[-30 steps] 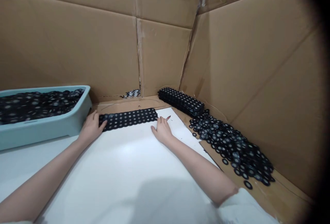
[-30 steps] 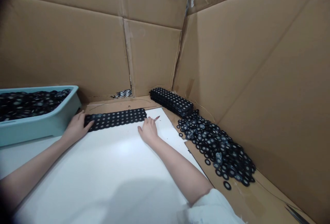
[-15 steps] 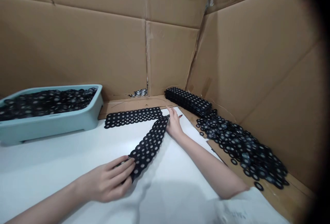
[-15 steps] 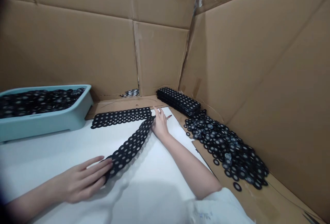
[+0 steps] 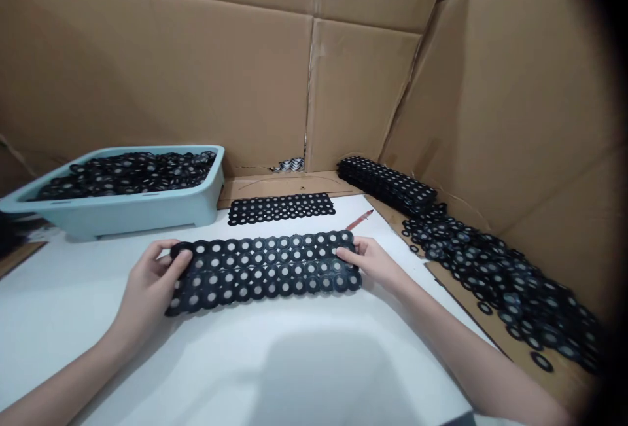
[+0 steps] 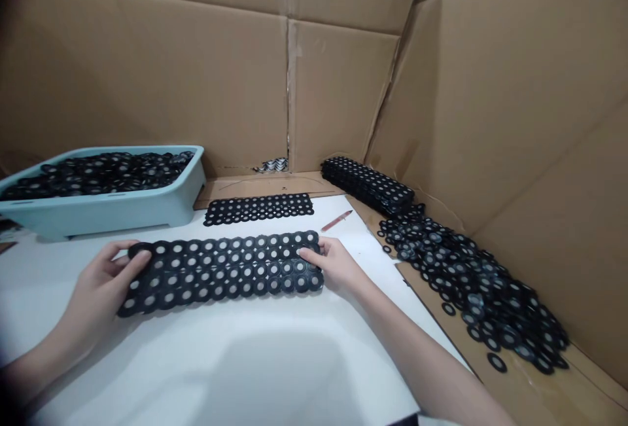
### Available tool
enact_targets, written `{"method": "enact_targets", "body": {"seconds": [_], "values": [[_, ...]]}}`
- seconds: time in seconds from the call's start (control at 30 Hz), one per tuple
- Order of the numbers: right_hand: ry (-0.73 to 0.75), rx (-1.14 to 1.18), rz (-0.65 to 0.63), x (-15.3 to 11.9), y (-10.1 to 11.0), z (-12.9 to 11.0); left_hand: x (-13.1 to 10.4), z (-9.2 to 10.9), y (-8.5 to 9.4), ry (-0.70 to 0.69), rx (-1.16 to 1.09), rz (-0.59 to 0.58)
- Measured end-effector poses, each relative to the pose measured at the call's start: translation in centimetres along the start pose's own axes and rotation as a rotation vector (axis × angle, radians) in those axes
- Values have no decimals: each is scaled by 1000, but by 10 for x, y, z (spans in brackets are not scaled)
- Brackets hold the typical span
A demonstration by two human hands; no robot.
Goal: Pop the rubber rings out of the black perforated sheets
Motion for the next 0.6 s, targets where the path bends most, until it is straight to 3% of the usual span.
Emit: {"method": "enact_targets", "body": {"seconds": [0.1, 0.23, 0.37, 0.6], "values": [[34, 4, 112, -1, -3, 16, 3, -15, -7, 9, 31, -34], [91, -111, 126, 3, -3, 23, 4, -22, -10, 5, 4, -30], [139, -64, 127, 9, 0, 26, 2, -20, -14, -12, -1, -76], [-19, 130, 100, 14, 1, 33, 8, -34, -12, -1, 41, -37]]}}
Point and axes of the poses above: each hand's wrist, its own x-axis towards the middle knuckle, its own y-axis out of the back of the hand, z = x × y, the point moved 4 cm from there along x, towards the middle knuckle, and after that the axes turned 6 degrees about z, right-handed, at the moved point
